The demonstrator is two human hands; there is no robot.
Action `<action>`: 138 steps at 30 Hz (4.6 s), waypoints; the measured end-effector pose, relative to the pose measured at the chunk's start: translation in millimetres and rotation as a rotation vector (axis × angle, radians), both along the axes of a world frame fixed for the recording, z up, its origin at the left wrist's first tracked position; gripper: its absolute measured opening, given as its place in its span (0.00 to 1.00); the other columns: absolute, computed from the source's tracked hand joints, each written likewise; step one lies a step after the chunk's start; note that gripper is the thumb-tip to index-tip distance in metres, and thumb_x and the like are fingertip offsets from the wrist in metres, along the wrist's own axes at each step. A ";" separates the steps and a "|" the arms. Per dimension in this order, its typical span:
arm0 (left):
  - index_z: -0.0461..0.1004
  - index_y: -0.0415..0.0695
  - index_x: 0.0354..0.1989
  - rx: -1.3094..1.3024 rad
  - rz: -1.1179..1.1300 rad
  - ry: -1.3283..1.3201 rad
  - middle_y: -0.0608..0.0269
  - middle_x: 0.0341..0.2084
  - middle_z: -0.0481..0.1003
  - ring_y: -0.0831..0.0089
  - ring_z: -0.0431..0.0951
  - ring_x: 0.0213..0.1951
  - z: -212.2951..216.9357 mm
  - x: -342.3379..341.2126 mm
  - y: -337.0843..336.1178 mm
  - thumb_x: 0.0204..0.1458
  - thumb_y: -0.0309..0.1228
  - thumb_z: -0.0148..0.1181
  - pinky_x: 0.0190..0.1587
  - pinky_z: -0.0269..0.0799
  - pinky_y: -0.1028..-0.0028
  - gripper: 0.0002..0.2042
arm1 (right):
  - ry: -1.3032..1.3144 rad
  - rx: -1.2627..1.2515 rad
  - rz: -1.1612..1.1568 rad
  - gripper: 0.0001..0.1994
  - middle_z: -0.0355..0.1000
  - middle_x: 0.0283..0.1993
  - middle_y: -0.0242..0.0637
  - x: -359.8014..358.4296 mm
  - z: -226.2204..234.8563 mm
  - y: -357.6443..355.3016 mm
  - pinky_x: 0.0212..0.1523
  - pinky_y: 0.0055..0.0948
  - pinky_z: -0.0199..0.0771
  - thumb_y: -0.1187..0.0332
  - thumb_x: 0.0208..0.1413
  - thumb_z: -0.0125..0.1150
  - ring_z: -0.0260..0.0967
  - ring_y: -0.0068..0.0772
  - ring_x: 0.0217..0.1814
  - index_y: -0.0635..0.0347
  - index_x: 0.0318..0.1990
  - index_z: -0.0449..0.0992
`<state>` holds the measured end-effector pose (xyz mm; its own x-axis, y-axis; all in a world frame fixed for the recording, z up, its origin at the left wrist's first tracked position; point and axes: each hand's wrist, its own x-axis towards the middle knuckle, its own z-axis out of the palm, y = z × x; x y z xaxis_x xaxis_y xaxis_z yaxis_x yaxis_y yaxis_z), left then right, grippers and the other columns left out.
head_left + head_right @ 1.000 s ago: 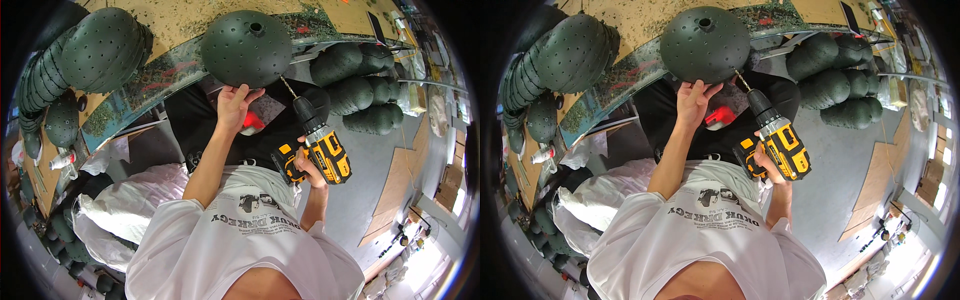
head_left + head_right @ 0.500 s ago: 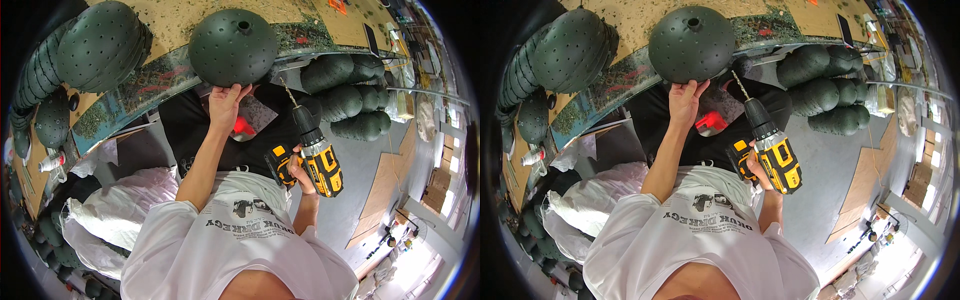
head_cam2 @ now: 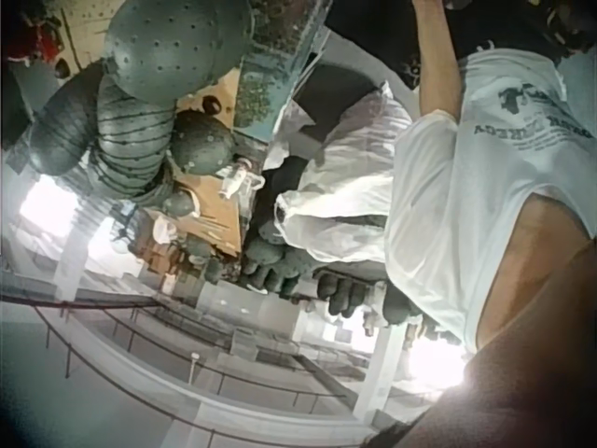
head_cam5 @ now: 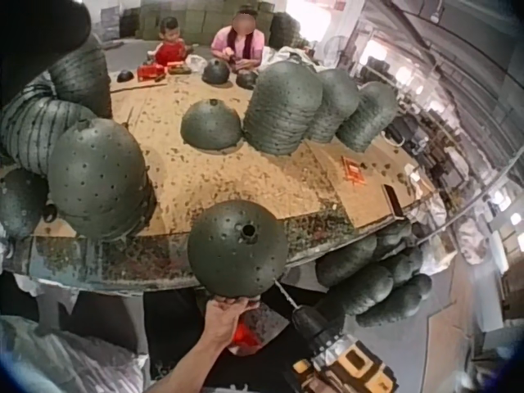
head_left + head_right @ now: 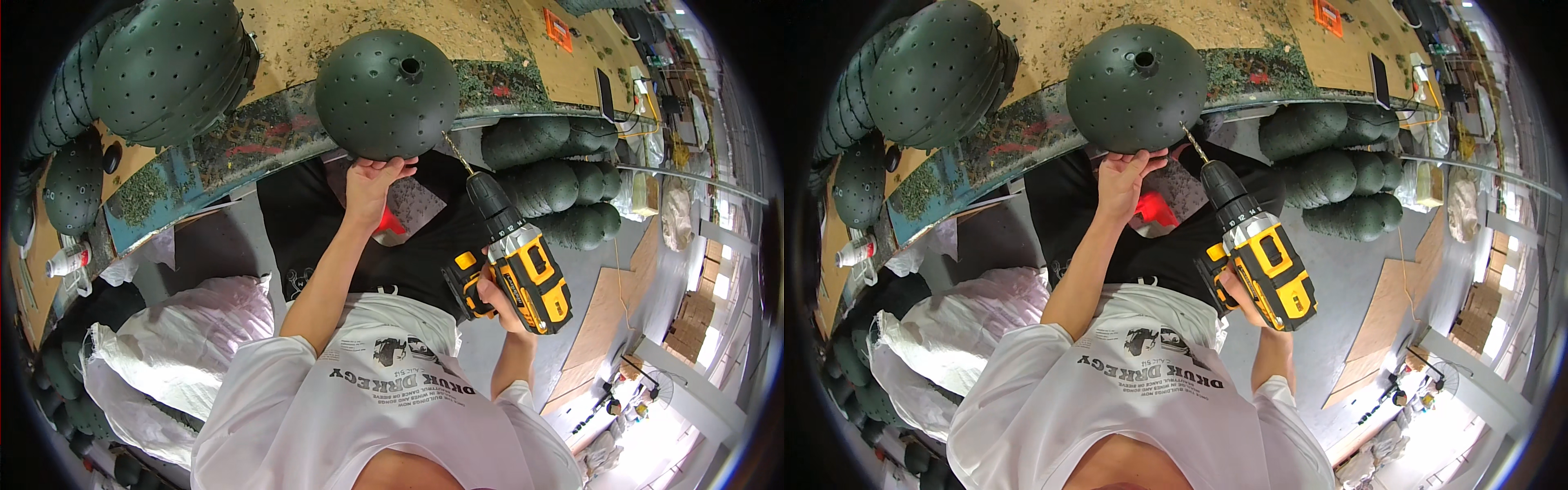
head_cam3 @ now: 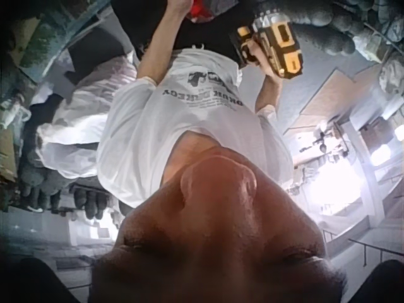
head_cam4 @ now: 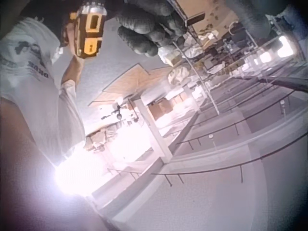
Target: Using a power drill to create or enlarge holes in green plastic hemispherical shells in a factory setting.
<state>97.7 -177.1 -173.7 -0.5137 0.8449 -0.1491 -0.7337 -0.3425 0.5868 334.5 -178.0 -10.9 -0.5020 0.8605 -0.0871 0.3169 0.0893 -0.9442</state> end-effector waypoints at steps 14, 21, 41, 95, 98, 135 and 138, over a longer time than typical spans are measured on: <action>0.73 0.31 0.42 -0.034 0.008 -0.060 0.50 0.37 0.78 0.58 0.84 0.36 2.1 -2.0 0.3 0.56 0.18 0.59 0.42 0.84 0.63 0.07 | -0.334 0.408 0.221 0.16 0.80 0.37 0.32 -13.8 50.5 41.6 0.41 0.27 0.78 0.71 0.47 0.76 0.78 0.30 0.36 0.56 0.45 0.82; 0.72 0.28 0.46 -0.050 0.012 -0.055 0.47 0.41 0.78 0.55 0.83 0.42 7.3 -0.9 2.6 0.56 0.18 0.58 0.47 0.83 0.62 0.10 | -0.539 0.769 0.375 0.19 0.80 0.46 0.30 -20.7 77.8 49.3 0.47 0.31 0.78 0.70 0.43 0.75 0.79 0.35 0.45 0.51 0.46 0.83; 0.75 0.29 0.43 -0.035 0.048 -0.023 0.47 0.43 0.79 0.57 0.83 0.43 8.3 1.9 5.3 0.57 0.18 0.59 0.49 0.81 0.61 0.08 | -0.445 0.677 0.400 0.17 0.81 0.43 0.37 -21.0 92.2 75.8 0.45 0.30 0.77 0.77 0.44 0.72 0.79 0.34 0.43 0.58 0.45 0.82; 0.75 0.30 0.41 0.005 0.167 0.030 0.47 0.37 0.80 0.56 0.83 0.40 -1.0 17.5 16.9 0.58 0.20 0.58 0.48 0.81 0.60 0.06 | -1.094 0.384 0.848 0.24 0.66 0.27 0.49 -159.8 164.9 122.6 0.31 0.40 0.67 0.63 0.32 0.69 0.66 0.61 0.31 0.64 0.37 0.67; 0.74 0.30 0.41 -0.034 0.143 0.006 0.48 0.38 0.80 0.58 0.83 0.40 2.2 12.6 14.1 0.57 0.18 0.58 0.47 0.81 0.62 0.06 | -0.979 0.364 0.831 0.22 0.68 0.27 0.50 -160.9 155.9 131.6 0.31 0.41 0.68 0.62 0.35 0.69 0.66 0.62 0.32 0.64 0.36 0.68; 0.69 0.39 0.54 -0.253 -0.154 0.083 0.51 0.55 0.72 0.63 0.76 0.52 6.4 -10.6 -28.2 0.64 0.31 0.53 0.53 0.75 0.63 0.13 | 1.153 -0.886 -0.060 0.22 0.54 0.18 0.28 40.0 -119.9 44.0 0.21 0.26 0.52 0.74 0.46 0.54 0.49 0.23 0.17 0.65 0.52 0.64; 0.67 0.41 0.56 -0.174 -0.137 0.093 0.50 0.58 0.70 0.59 0.73 0.57 12.0 -14.4 -32.9 0.65 0.32 0.51 0.59 0.70 0.59 0.14 | 1.264 -1.046 -0.067 0.20 0.55 0.18 0.26 52.9 -163.5 37.4 0.22 0.25 0.54 0.72 0.48 0.54 0.51 0.21 0.18 0.63 0.51 0.64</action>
<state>83.3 -210.0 -161.7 -0.4145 0.8734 -0.2559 -0.7063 -0.1314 0.6956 387.4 -140.6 -174.4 -0.6687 0.7167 -0.1980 -0.6796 -0.6971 -0.2285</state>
